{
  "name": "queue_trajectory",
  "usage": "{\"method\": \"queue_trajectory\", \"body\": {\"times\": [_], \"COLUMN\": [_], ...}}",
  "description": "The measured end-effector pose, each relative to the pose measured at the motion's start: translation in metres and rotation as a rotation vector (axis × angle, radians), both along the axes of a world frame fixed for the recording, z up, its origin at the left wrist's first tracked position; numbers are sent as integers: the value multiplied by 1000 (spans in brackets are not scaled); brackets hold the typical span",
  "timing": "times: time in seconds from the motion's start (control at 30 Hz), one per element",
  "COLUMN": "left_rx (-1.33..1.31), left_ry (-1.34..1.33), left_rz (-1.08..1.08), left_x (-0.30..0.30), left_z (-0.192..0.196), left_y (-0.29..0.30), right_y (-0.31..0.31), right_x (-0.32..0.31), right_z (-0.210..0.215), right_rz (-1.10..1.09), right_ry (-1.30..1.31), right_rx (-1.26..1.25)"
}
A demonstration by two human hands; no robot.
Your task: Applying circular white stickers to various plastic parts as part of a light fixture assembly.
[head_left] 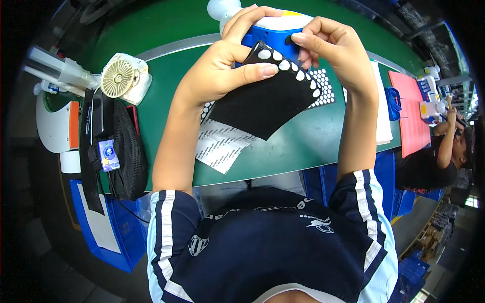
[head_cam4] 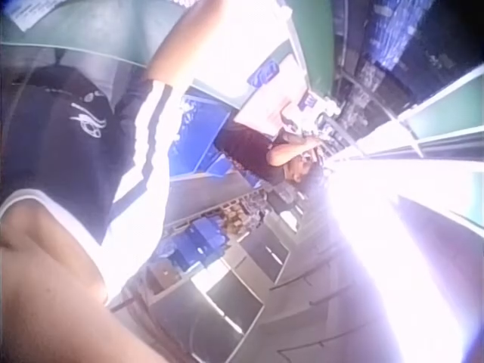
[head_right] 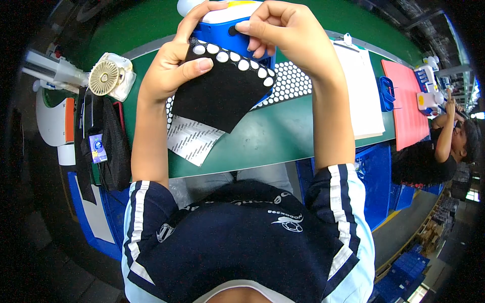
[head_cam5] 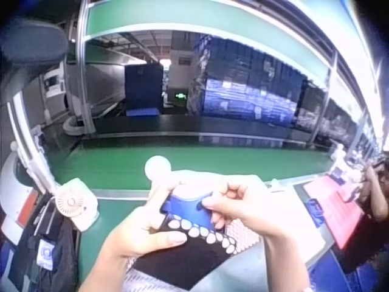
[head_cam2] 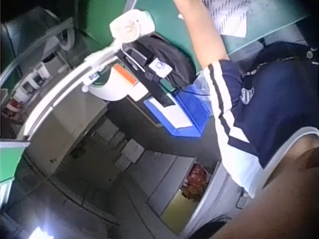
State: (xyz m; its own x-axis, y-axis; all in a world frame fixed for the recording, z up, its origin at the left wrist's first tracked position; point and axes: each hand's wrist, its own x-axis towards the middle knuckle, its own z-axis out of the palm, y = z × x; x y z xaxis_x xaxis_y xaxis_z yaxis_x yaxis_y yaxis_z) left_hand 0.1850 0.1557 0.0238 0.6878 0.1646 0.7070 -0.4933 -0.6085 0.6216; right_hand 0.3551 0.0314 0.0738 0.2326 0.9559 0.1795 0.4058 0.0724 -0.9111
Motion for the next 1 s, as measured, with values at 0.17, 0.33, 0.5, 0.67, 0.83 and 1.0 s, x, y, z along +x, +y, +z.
{"method": "queue_trajectory", "body": {"times": [0.17,0.33,0.5,0.67,0.83,1.0], "left_rx": [25,-201,-14,29,-45,-72], "left_ry": [-5,223,-18,-22,-8,-30], "left_rz": [25,-29,17,26,-12,-18], "left_x": [-1,-8,0,1,1,5], "left_z": [2,6,-1,-1,6,4], "left_y": [-3,-8,-6,-6,-14,-18], "right_y": [-3,-5,-6,-9,-19,-36], "right_x": [-11,-16,-17,-12,-7,-27], "right_z": [-3,1,0,-5,-5,-14], "right_rz": [-2,-98,-86,-45,88,-14], "right_ry": [27,-48,-134,-185,-13,-284], "right_rx": [132,81,92,138,232,392]}}
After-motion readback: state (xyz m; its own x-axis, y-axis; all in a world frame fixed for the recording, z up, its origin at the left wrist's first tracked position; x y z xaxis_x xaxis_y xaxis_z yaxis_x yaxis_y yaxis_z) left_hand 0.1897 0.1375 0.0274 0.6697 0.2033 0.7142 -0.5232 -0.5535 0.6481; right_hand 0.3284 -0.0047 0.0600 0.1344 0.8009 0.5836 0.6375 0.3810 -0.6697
